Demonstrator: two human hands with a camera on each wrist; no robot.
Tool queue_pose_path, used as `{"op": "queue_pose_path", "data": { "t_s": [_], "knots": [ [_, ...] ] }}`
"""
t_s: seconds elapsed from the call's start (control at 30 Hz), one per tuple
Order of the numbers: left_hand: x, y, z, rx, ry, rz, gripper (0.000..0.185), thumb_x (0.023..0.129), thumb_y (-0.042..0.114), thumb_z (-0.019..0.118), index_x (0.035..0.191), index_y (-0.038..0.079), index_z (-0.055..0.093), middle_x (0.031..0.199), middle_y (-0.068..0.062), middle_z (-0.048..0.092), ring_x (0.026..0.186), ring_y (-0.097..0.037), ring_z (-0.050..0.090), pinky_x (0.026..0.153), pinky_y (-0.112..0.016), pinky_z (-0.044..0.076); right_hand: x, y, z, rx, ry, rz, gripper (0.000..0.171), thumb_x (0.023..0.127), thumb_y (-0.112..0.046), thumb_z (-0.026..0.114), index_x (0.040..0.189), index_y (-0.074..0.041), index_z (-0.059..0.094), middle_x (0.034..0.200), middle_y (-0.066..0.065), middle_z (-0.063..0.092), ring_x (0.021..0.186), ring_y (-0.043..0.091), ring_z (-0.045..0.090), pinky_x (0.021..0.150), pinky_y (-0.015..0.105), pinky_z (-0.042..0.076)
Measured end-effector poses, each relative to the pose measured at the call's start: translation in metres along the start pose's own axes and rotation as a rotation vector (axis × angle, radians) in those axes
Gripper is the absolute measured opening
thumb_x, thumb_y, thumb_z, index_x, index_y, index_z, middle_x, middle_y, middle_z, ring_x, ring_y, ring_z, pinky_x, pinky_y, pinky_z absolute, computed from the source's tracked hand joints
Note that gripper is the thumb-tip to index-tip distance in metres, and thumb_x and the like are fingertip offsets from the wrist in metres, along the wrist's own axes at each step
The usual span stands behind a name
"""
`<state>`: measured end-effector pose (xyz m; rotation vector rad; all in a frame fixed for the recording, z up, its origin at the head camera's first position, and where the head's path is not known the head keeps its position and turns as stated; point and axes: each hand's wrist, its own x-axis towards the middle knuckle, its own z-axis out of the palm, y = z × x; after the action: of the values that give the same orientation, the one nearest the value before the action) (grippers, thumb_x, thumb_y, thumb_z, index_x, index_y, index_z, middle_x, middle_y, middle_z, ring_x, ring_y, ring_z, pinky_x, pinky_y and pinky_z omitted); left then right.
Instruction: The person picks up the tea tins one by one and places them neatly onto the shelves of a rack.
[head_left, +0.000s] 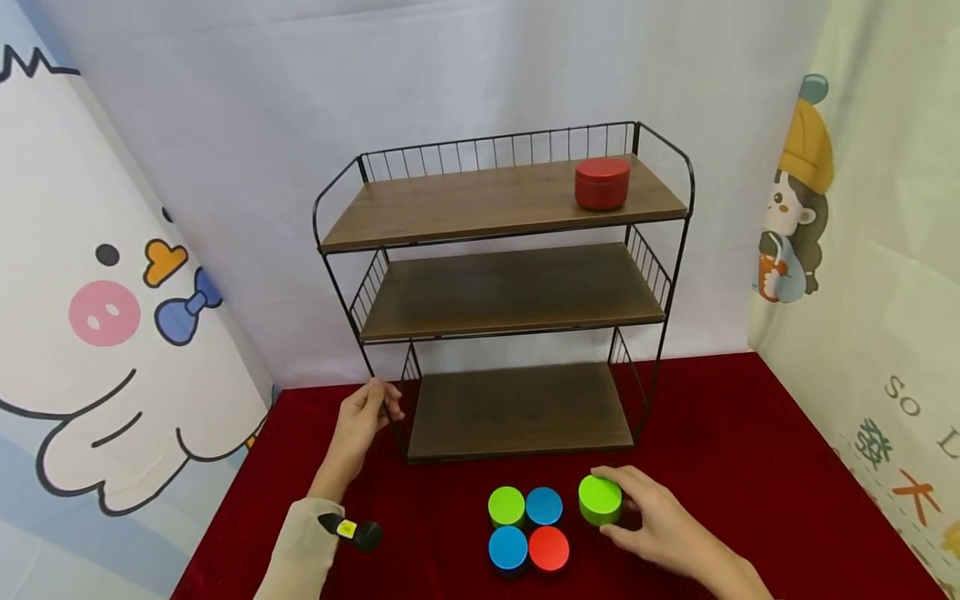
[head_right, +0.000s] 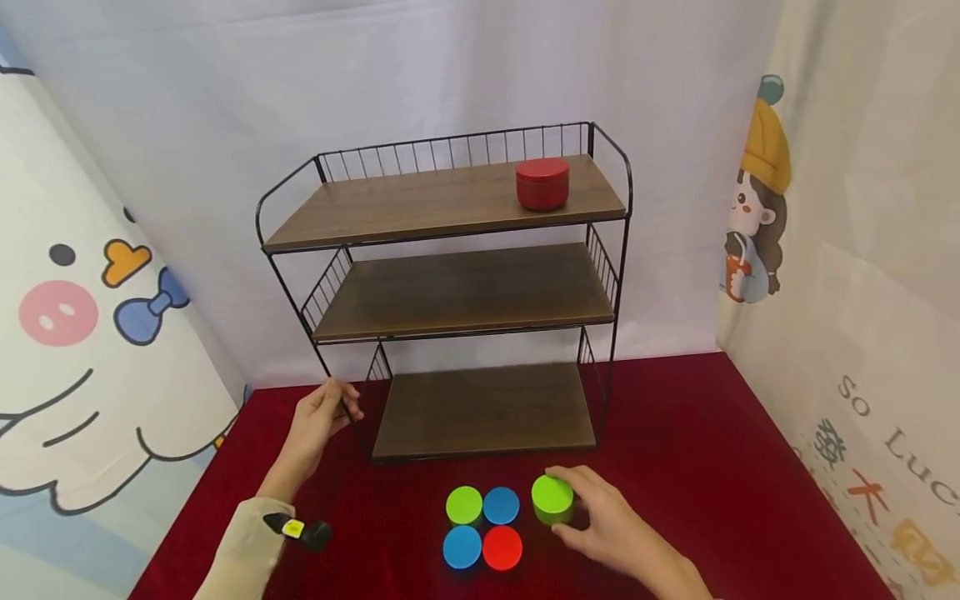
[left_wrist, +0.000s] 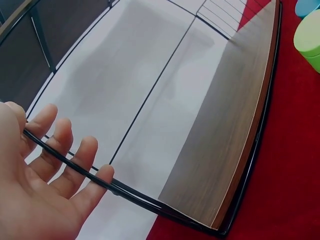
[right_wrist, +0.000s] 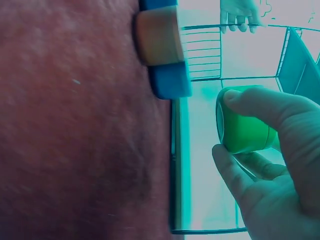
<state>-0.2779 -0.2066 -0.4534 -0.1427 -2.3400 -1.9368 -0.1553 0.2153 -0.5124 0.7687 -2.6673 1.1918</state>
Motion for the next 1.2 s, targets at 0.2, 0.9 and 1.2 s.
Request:
{"op": "queue_pose_path", "data": {
  "t_s": [0.2, 0.9, 1.2],
  "knots": [
    [-0.001, -0.002, -0.004, -0.097, 0.021, -0.026, 0.043, 0.113, 0.031, 0.036, 0.109, -0.004, 0.062, 0.087, -0.002, 0.060, 0.085, -0.014, 0.067, 0.084, -0.029, 0.059, 0.018, -0.006, -0.010, -0.042, 0.050, -0.067, 0.067, 0.079, -0.004, 0.086, 0.139, -0.004, 0.056, 0.121, 0.005, 0.064, 0.096, 0.004, 0.057, 0.076, 0.025, 0.058],
    [0.002, -0.001, -0.001, -0.166, 0.005, -0.020, 0.043, 0.110, 0.035, 0.042, 0.111, -0.004, 0.062, 0.084, -0.001, 0.060, 0.085, -0.014, 0.064, 0.086, -0.033, 0.060, 0.070, -0.044, -0.046, -0.006, 0.143, -0.222, 0.072, 0.078, 0.004, 0.084, 0.142, -0.002, 0.053, 0.124, 0.009, 0.063, 0.105, 0.017, 0.068, 0.084, 0.027, 0.061],
    [0.003, 0.000, 0.002, -0.110, 0.010, 0.004, 0.049, 0.111, 0.035, 0.038, 0.112, -0.008, 0.061, 0.086, -0.001, 0.060, 0.087, -0.014, 0.065, 0.085, -0.029, 0.060, 0.092, -0.063, -0.057, -0.081, 0.168, -0.303, 0.071, 0.078, -0.003, 0.086, 0.142, -0.004, 0.055, 0.128, 0.008, 0.064, 0.109, 0.018, 0.066, 0.088, 0.032, 0.061]
  ]
}}
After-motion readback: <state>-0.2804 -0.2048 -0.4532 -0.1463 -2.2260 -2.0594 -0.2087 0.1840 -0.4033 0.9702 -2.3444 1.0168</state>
